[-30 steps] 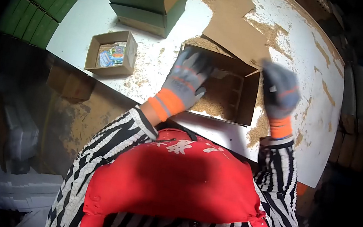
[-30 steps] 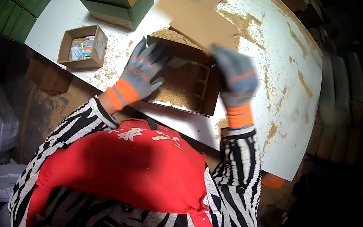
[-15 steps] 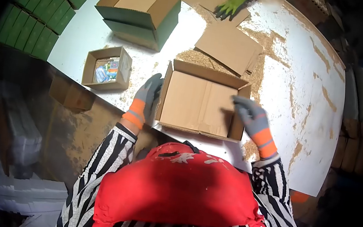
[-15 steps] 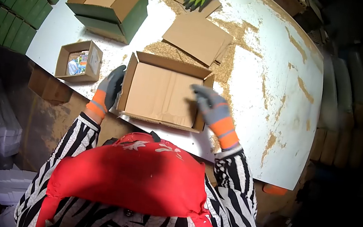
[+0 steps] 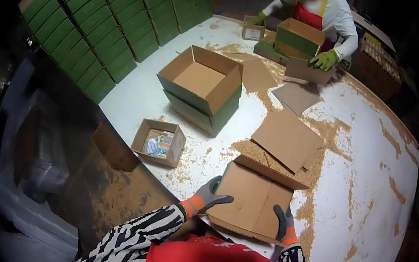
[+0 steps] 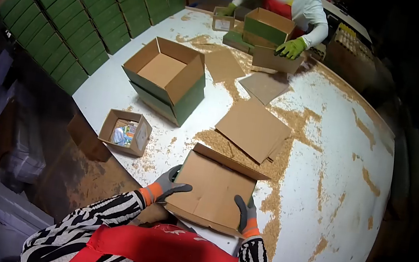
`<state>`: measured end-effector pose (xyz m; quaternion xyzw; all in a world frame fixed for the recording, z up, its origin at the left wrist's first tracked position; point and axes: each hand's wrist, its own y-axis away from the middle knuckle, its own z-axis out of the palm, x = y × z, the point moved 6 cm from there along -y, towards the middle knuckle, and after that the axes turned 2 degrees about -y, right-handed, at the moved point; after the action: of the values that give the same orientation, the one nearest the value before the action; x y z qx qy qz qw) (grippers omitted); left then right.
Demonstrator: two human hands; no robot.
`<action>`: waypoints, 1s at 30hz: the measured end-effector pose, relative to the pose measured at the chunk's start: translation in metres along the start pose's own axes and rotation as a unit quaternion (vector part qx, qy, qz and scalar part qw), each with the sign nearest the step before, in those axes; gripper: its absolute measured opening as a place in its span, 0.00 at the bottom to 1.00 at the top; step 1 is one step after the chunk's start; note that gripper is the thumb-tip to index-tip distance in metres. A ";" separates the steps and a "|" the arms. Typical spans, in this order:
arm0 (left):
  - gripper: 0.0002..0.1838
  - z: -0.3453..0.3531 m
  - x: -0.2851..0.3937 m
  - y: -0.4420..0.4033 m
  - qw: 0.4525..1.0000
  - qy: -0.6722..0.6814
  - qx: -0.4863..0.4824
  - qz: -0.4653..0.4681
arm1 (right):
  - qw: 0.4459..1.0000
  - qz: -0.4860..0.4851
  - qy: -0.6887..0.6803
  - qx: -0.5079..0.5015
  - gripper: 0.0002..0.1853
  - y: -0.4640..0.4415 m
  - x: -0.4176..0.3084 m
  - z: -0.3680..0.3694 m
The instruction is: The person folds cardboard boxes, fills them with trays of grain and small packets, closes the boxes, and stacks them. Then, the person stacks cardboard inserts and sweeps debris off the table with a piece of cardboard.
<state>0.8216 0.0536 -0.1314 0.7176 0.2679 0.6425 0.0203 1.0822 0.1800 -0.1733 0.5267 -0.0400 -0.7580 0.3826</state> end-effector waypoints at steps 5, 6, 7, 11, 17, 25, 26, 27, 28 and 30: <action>0.38 -0.035 0.071 -0.001 1.000 -0.004 0.011 0.022 | 0.988 -0.008 -0.114 -0.100 0.28 0.016 -0.033 0.034; 0.28 -0.053 0.083 -0.009 0.985 0.170 -0.026 0.027 | 0.981 -0.018 -0.158 -0.115 0.29 0.010 -0.038 0.042; 0.26 -0.067 0.093 -0.013 0.988 0.139 -0.068 0.015 | 0.971 -0.027 -0.204 -0.126 0.30 0.001 -0.041 0.054; 0.20 -0.209 0.136 -0.048 0.873 0.018 0.333 0.356 | 0.934 -0.065 -0.314 -0.159 0.31 -0.036 -0.069 0.117; 0.37 -0.423 0.094 -0.160 0.854 0.275 0.263 0.354 | 0.921 -0.137 -0.329 -0.156 0.33 -0.113 -0.124 0.223; 0.45 -0.366 0.059 -0.195 0.942 0.215 0.035 0.253 | 0.964 -0.240 0.115 0.010 0.34 -0.195 -0.154 0.343; 0.43 -0.366 0.058 -0.188 0.940 0.220 0.055 0.256 | 0.975 -0.205 0.080 0.037 0.34 -0.210 -0.141 0.359; 0.41 -0.367 0.051 -0.188 0.940 0.208 0.082 0.257 | 0.970 -0.222 0.081 0.064 0.35 -0.244 -0.120 0.358; 0.39 -0.368 0.045 -0.188 0.941 0.192 0.109 0.255 | 0.958 -0.250 0.099 0.098 0.36 -0.259 -0.108 0.359; 0.35 -0.370 0.030 -0.193 0.945 0.134 0.164 0.251 | 0.945 -0.266 0.161 0.103 0.36 -0.260 -0.113 0.369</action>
<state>0.4077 0.1145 -0.1120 0.6625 0.1809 0.6642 -0.2953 0.6534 0.3074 -0.0439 0.6699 0.0859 -0.7289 0.1119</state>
